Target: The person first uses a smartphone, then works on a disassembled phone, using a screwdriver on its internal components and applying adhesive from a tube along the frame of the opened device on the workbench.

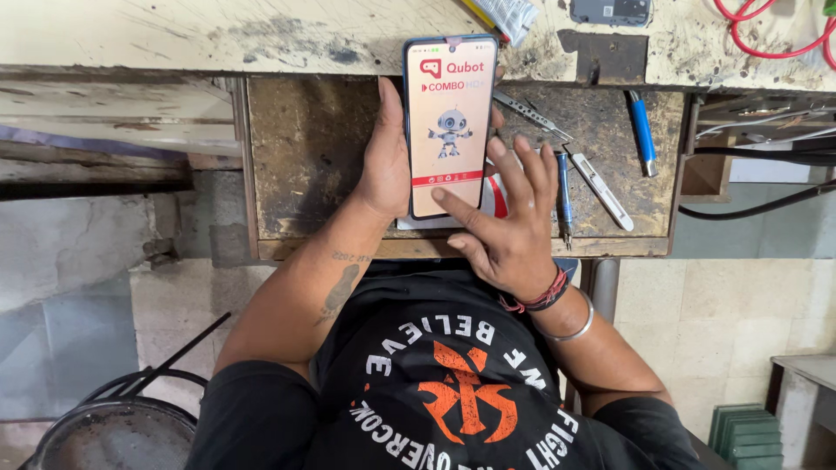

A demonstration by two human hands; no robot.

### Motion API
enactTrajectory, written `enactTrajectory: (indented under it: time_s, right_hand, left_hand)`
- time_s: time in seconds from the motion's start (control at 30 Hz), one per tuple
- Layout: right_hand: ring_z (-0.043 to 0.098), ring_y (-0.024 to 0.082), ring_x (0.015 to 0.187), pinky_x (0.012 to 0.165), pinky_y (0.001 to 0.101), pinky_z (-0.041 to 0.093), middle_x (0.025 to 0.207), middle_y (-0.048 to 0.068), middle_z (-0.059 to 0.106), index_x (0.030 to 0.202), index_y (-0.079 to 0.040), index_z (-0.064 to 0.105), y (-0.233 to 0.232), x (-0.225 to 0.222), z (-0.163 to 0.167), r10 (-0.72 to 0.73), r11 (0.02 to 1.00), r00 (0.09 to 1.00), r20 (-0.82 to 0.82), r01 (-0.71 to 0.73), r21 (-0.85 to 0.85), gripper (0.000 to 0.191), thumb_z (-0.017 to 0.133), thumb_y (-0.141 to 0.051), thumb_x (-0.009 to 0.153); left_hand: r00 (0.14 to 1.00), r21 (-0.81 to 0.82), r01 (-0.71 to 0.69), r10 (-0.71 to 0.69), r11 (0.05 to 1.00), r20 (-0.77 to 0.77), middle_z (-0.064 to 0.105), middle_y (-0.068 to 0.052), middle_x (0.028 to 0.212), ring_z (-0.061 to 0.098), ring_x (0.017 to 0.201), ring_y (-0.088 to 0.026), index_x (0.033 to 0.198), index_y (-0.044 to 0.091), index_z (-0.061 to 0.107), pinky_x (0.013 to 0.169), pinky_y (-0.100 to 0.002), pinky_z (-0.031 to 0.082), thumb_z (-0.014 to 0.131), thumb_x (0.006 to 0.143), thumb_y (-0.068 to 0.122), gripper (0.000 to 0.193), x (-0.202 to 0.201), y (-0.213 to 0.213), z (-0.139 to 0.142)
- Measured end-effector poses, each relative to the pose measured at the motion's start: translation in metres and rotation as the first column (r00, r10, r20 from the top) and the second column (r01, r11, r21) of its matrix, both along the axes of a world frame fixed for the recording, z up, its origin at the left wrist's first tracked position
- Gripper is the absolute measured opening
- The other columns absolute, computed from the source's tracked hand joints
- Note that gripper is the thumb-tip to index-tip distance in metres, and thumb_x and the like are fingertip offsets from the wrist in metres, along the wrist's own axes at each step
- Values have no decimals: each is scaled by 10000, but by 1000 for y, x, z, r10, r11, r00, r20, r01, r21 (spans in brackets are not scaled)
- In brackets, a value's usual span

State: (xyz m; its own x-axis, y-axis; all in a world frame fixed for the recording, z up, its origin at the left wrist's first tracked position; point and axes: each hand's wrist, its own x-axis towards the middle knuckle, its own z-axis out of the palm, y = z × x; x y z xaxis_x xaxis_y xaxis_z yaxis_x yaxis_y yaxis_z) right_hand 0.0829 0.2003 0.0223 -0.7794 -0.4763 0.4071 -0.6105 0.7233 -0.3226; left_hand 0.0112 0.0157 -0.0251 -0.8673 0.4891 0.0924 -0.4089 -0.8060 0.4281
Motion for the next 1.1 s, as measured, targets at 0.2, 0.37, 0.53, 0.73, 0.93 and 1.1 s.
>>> enactTrajectory:
  time_s: [0.2, 0.37, 0.53, 0.73, 0.93, 1.1]
  right_hand:
    - [322, 414, 1514, 1290, 633, 190, 1589, 196, 408, 1255, -281, 806, 8, 2, -4, 29, 997, 1000, -10, -30, -75, 400, 556, -522, 1056]
    - [393, 398, 1491, 1289, 642, 270, 1533, 203, 460, 1223, -215, 805, 14, -3, -2, 23, 982, 999, -44, -30, -185, 439, 535, -518, 1055]
    - [376, 415, 1487, 1277, 648, 258, 1554, 205, 430, 1265, -229, 799, 8, 4, -9, 39, 993, 998, -48, -44, -105, 456, 558, -549, 1047]
    - [281, 417, 1536, 1296, 655, 195, 1632, 189, 309, 1364, -283, 751, 2, 8, -10, -13, 1000, 1000, -27, 13, -20, 490, 517, -591, 1063]
    - [245, 418, 1559, 1297, 661, 150, 1654, 187, 286, 1423, -336, 715, -6, 7, -9, -87, 994, 996, 7, 86, 68, 509, 458, -606, 1077]
    - [245, 416, 1562, 1301, 663, 152, 1656, 186, 279, 1425, -343, 708, -6, 7, -9, -94, 993, 996, 7, 93, 67, 502, 452, -605, 1082]
  left_hand:
    - [998, -31, -14, 12, 999, -60, 616, -173, 1308, 662, 1132, -243, 1577, 5, 393, 975, -411, 577, 229, 1024, 778, 965, -1, -1, 5]
    - [995, -43, -15, 11, 999, -95, 615, -164, 1284, 684, 1069, -273, 1572, 17, 394, 953, -421, 591, 239, 1011, 782, 960, -1, -2, 8]
    - [998, 11, -3, 3, 1000, -61, 615, -178, 1279, 682, 1063, -285, 1575, 1, 389, 937, -404, 569, 250, 1022, 776, 962, -2, -1, 5]
    - [998, 16, -11, 12, 1000, -66, 615, -173, 1275, 679, 1071, -271, 1586, 6, 377, 942, -403, 572, 248, 1027, 768, 954, -2, -2, 6]
    - [996, -22, -43, 41, 999, -80, 619, -167, 1287, 662, 1125, -244, 1578, 9, 390, 981, -404, 572, 229, 1053, 745, 919, -3, -2, 5]
    - [995, -26, -48, 46, 998, -92, 623, -166, 1285, 664, 1133, -242, 1561, 13, 413, 981, -410, 577, 228, 1055, 740, 905, -4, -1, 3]
